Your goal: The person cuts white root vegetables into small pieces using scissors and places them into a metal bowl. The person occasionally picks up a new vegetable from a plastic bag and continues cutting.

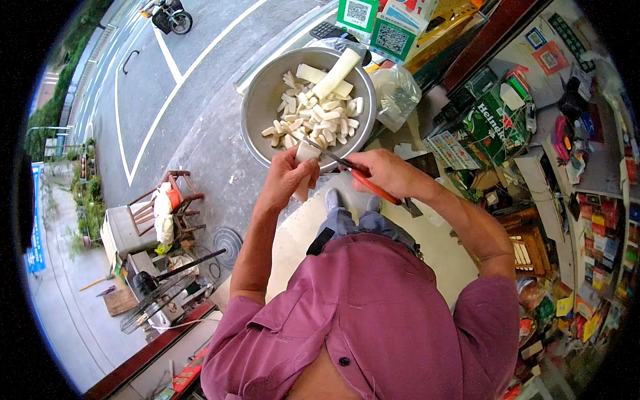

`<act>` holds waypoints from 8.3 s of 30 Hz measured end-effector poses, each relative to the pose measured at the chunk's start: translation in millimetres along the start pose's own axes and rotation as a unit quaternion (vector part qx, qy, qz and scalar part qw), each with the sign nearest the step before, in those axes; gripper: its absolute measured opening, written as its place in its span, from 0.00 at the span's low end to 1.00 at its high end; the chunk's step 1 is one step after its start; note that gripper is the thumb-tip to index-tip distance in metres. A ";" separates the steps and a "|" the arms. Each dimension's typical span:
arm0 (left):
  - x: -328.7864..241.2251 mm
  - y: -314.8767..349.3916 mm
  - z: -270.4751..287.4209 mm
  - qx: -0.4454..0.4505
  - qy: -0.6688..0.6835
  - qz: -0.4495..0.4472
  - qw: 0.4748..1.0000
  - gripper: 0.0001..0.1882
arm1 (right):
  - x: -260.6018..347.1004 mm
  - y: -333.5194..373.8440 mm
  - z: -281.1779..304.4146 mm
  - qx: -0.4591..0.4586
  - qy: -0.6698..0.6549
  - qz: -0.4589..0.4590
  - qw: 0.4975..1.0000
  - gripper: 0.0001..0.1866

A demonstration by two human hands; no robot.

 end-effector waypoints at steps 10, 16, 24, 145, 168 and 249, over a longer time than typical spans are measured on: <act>2.4 -8.4 3.5 0.033 -0.008 0.015 0.999 0.06 | -1.5 3.8 -2.0 0.022 -0.048 -0.061 0.997 0.19; 2.8 -12.2 -0.2 0.051 -0.021 0.033 0.998 0.06 | -1.0 2.0 -12.1 -0.129 0.255 0.142 0.948 0.18; -1.6 -17.0 5.1 0.062 0.001 0.043 0.997 0.07 | 8.3 5.5 -1.4 -0.058 0.084 0.008 0.995 0.20; 17.0 -21.1 16.6 0.137 -0.022 0.091 0.986 0.10 | 14.3 2.0 -25.0 -0.085 0.136 0.007 0.987 0.21; 17.7 -27.2 22.2 0.127 0.009 0.113 0.985 0.05 | -2.7 5.5 -21.9 0.001 0.048 -0.139 0.989 0.24; 48.6 -8.8 -10.0 -0.132 0.310 -0.091 0.937 0.21 | -6.9 29.5 -73.0 -0.180 -0.243 -0.131 0.944 0.16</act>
Point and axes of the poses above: each hand's wrist, its own y-axis away from the middle knuckle, its own z-axis out of the back of the hand, x = y × z, the point moved 3 cm from there along -y, towards the middle knuckle, and after that the axes turned 9 degrees about z, right-handed, at the moved point
